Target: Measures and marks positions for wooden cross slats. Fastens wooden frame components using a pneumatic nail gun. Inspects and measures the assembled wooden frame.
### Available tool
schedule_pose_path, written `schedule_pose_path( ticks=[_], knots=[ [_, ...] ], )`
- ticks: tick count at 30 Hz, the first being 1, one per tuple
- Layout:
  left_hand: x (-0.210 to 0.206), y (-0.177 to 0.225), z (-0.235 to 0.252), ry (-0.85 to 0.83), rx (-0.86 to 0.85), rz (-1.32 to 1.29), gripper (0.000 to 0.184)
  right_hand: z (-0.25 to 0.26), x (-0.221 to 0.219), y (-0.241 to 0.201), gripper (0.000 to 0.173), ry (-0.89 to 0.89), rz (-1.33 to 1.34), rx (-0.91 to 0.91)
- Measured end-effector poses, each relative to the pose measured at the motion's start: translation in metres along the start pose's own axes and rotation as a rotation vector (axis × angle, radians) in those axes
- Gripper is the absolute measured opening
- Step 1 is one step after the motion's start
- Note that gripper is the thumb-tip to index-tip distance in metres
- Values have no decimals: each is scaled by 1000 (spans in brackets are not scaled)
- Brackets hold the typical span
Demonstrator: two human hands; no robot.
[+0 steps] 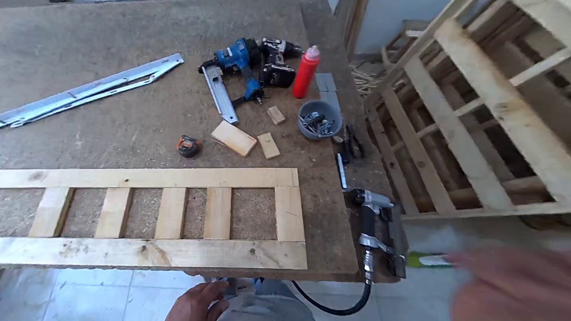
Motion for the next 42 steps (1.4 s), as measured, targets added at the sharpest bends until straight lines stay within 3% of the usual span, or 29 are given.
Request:
schedule_pose_path(
  ticks=[1, 4, 6, 8, 11, 14, 16, 19, 21, 24, 26, 29, 31, 33, 36, 42],
  knots=[
    [1, -6, -5, 28, 45, -8, 39, 6, 15, 70, 30, 109, -298, -92],
    [5, -31, -26, 72, 192, -24, 40, -8, 38, 262, 80, -41, -939, -646],
    [8, -48, -38, 114, 263, -31, 39, -23, 45, 324, 89, -112, -1138, -745],
    [10, -61, -48, 153, 327, -45, 39, -29, 45, 343, 92, -109, -1239, -742],
    [15, -69, -49, 220, 388, -48, 38, -33, 45, 344, 97, -85, -1308, -767],
    [28, -66, -30, 370, 329, -11, 36, -41, 34, 341, 91, -175, -1285, -807],
    [39, -63, 0, 422, 275, 33, 39, -43, 37, 349, 92, -203, -1235, -774],
    [59, -58, 53, 371, 281, 16, 42, -35, 56, 355, 94, -255, -1104, -774],
    [75, -61, 77, 408, 256, 33, 38, -26, 64, 329, 79, -251, -970, -796],
    [98, -72, 96, 568, 89, 140, 30, -21, 52, 245, 53, -273, -628, -803],
    [102, -84, 109, 626, 15, 211, 30, -20, 13, 183, 34, -394, -277, -772],
    [84, -107, 129, 599, -16, 301, 41, -38, -74, 122, 35, -669, -13, -748],
    [74, -116, 138, 581, -26, 362, 51, -60, -127, 104, 35, -735, -155, -772],
    [72, -118, 140, 574, -30, 388, 58, -72, -186, 89, 50, -956, -441, -803],
    [73, -118, 141, 596, -46, 415, 57, -111, -240, 112, 65, -1284, -633, -903],
    [71, -119, 143, 640, -67, 466, 67, -138, -285, 149, 70, -1483, -730, -912]
  ],
)
Point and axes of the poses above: each hand's wrist, its own z-axis towards the middle knuckle, its own x-axis out of the back of the hand, y = z × x, the point moved 9 cm from there along z, towards the middle knuckle, and after that the axes turned 3 degrees about y, right-handed, at the moved point
